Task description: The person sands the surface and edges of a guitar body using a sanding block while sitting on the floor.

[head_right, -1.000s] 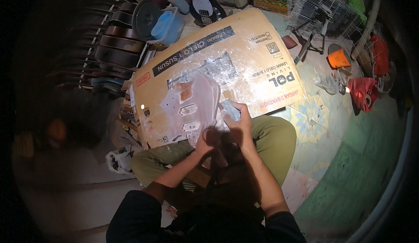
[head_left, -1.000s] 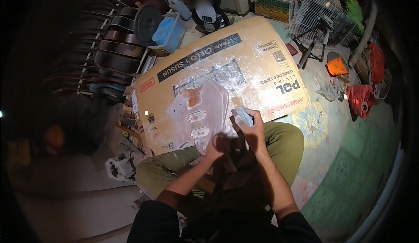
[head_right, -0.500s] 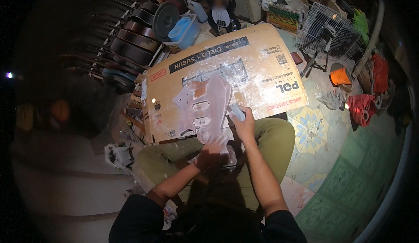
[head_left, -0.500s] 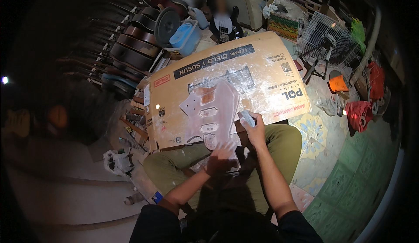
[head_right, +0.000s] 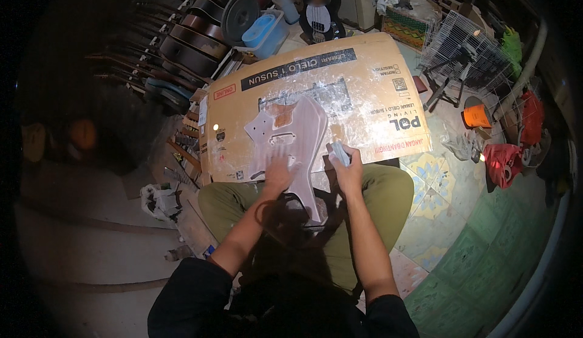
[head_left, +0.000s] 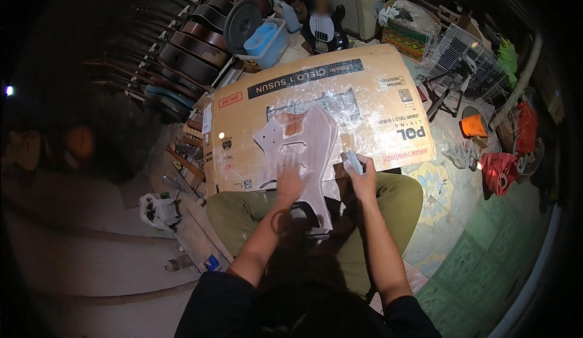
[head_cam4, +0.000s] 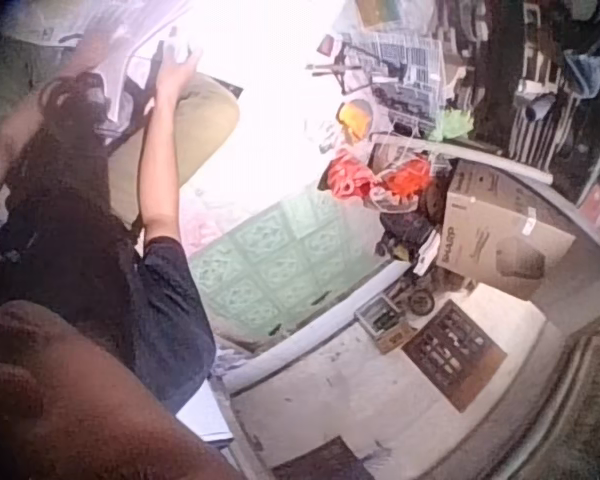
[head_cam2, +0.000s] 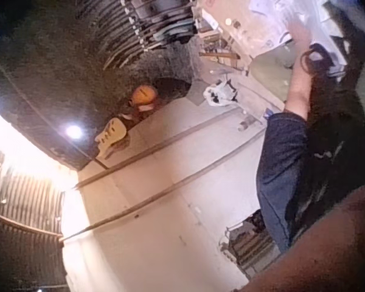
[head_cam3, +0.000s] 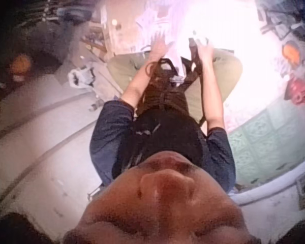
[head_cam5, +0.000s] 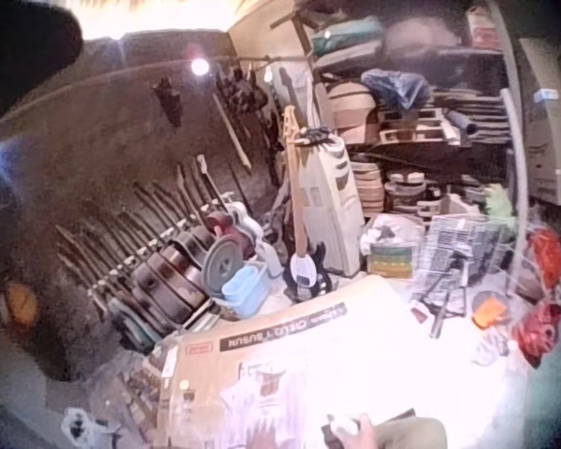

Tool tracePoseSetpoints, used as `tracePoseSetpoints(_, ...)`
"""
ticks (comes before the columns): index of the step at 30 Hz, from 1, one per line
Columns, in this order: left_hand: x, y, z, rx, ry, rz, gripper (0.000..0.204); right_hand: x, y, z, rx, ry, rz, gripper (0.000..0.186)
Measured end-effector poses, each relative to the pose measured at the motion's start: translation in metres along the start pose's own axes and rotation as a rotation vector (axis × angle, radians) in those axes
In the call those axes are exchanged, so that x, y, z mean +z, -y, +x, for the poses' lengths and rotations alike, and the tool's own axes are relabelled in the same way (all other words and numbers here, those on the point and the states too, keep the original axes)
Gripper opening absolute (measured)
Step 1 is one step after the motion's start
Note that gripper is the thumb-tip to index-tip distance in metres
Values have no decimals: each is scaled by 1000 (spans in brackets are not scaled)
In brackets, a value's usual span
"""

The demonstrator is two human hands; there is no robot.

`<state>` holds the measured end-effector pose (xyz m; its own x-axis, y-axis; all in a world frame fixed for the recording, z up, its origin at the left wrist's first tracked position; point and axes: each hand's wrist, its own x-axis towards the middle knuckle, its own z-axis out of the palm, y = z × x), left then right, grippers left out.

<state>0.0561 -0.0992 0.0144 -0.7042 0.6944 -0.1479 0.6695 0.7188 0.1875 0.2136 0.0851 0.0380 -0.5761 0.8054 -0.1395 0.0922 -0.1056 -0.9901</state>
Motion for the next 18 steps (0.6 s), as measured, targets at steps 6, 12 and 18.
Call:
tracePoseSetpoints(6, 1, 90, 8, -293, -70, -89, 90, 11, 8, 1, 38, 50, 92, 41)
tracePoseSetpoints(12, 7, 104, 53, -397, -64, 12, 83, 14, 20, 3, 38, 59, 91, 42)
tracePoseSetpoints(18, -1, 81, 99, -377, -248, -21, 84, 13, 29, 11, 81, 39, 78, 43)
